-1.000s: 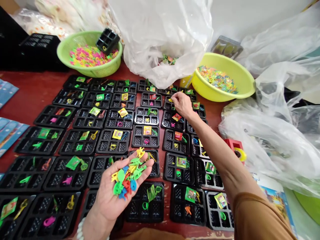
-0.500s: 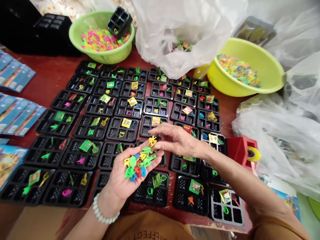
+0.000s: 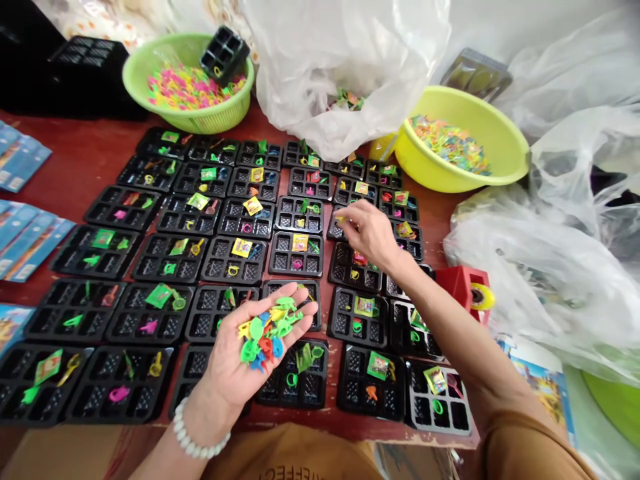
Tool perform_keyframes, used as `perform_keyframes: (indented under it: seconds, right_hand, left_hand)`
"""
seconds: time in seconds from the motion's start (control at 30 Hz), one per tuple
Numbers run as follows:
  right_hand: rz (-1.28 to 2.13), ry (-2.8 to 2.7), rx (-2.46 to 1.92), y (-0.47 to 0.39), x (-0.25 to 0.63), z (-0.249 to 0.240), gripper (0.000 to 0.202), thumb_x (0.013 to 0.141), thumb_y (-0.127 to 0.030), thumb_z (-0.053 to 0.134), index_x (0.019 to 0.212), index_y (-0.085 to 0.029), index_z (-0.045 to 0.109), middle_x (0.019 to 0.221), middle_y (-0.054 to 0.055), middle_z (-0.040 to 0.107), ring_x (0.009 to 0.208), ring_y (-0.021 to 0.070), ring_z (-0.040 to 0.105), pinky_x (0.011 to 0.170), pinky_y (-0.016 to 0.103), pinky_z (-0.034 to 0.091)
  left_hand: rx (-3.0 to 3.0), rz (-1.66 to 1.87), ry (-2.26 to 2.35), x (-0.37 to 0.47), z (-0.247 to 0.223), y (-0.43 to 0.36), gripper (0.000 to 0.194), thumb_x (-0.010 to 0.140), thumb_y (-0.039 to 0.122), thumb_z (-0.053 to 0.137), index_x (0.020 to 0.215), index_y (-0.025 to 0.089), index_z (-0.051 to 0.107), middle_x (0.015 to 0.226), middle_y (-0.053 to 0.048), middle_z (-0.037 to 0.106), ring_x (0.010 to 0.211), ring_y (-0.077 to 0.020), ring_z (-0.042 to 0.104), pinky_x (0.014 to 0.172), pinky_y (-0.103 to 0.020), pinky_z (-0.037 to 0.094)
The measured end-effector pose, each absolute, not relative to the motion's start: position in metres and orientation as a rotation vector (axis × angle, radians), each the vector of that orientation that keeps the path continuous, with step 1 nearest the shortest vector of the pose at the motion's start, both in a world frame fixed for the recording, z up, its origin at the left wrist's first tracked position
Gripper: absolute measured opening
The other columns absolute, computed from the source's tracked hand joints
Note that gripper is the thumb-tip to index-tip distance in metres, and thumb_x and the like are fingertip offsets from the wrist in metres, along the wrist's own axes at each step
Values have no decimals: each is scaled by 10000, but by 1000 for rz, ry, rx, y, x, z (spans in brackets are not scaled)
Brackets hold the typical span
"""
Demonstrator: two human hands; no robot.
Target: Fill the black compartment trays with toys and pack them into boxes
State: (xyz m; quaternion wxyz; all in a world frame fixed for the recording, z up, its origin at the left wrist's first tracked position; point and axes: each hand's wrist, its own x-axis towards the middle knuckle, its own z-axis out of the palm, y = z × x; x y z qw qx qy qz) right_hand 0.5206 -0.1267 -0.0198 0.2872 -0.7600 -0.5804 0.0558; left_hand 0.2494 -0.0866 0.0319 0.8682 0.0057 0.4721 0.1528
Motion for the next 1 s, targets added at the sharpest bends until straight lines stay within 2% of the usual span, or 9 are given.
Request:
perform_keyframes:
  seconds: [0.07,0.17,0.27,0.37,0.47,0.6,0.73,0.9,1.0]
  right_hand:
    - [25,-1549,-2273,-113,549,-31,259,991,-208,538,1079,-201,781,1101,138,710,1034,287,610,891,435,512]
    - [22,-1588,-2411,-103,566,-41,247,965,-213,578,1117,-204,773,1170,159,699,1087,328,580,881,458,508]
    - [57,-1603,-2269,-113,547,-34,264,957,-253,627,1183,-204,753,1188,155,692,1086,324,597,933,480,509]
    - [253,-1717,-1892,-138,502,-11,286,1024,-352,599,1217,-189,734,1155,130,702,1055,274,638,961,460,530]
    - [574,-1905,-1504,-162,454,11,353,1049,-442,593,1283,-201,704,1171,107,696,1065,236,645,945,421,557]
    - [536,-1977,-1536,-180,421,18,404,1059,-435,569,1350,-169,659,1216,144,668,1079,258,609,969,476,545]
    - [482,-1941,-1546,-185,419,15,354,1062,-367,565,1314,-143,670,1190,143,674,1055,252,608,946,454,545]
    - [493,-1817,-1611,-187,416,16,257,1080,-292,513,1162,-180,729,1037,92,698,950,201,634,858,360,535]
    - [433,-1806,-1777,-188,408,17,230,1052,-312,567,1024,-165,741,935,81,693,859,194,622,771,323,502]
  left_hand:
    - [2,336,1009,250,33,-87,562,912,88,468,1455,-7,579,1158,-256,784,1045,-382,781,842,-450,690]
    - [-3,353,1035,251,37,-86,616,915,95,452,1521,-1,510,1195,-268,769,1069,-388,772,833,-446,690]
    - [-1,375,1037,251,40,-85,635,915,112,448,1541,17,491,1210,-255,769,1092,-383,766,850,-440,684]
    - [10,377,997,251,37,-86,626,923,150,450,1534,23,503,1219,-242,770,1099,-368,767,888,-445,671]
    - [1,353,948,250,32,-88,574,922,164,457,1468,38,578,1138,-210,801,986,-319,800,943,-478,649]
    - [-18,376,981,247,28,-94,403,900,116,472,1204,70,733,939,-151,826,790,-270,799,943,-515,648]
    - [-10,363,978,246,29,-98,321,900,106,472,1045,91,758,926,-144,825,800,-270,799,970,-532,636]
    - [0,311,885,248,30,-104,411,921,96,448,1218,78,732,1001,-156,827,959,-285,803,1028,-507,608]
    - [-6,280,873,248,27,-110,447,924,84,456,1294,80,707,964,-144,832,925,-274,807,1048,-503,596]
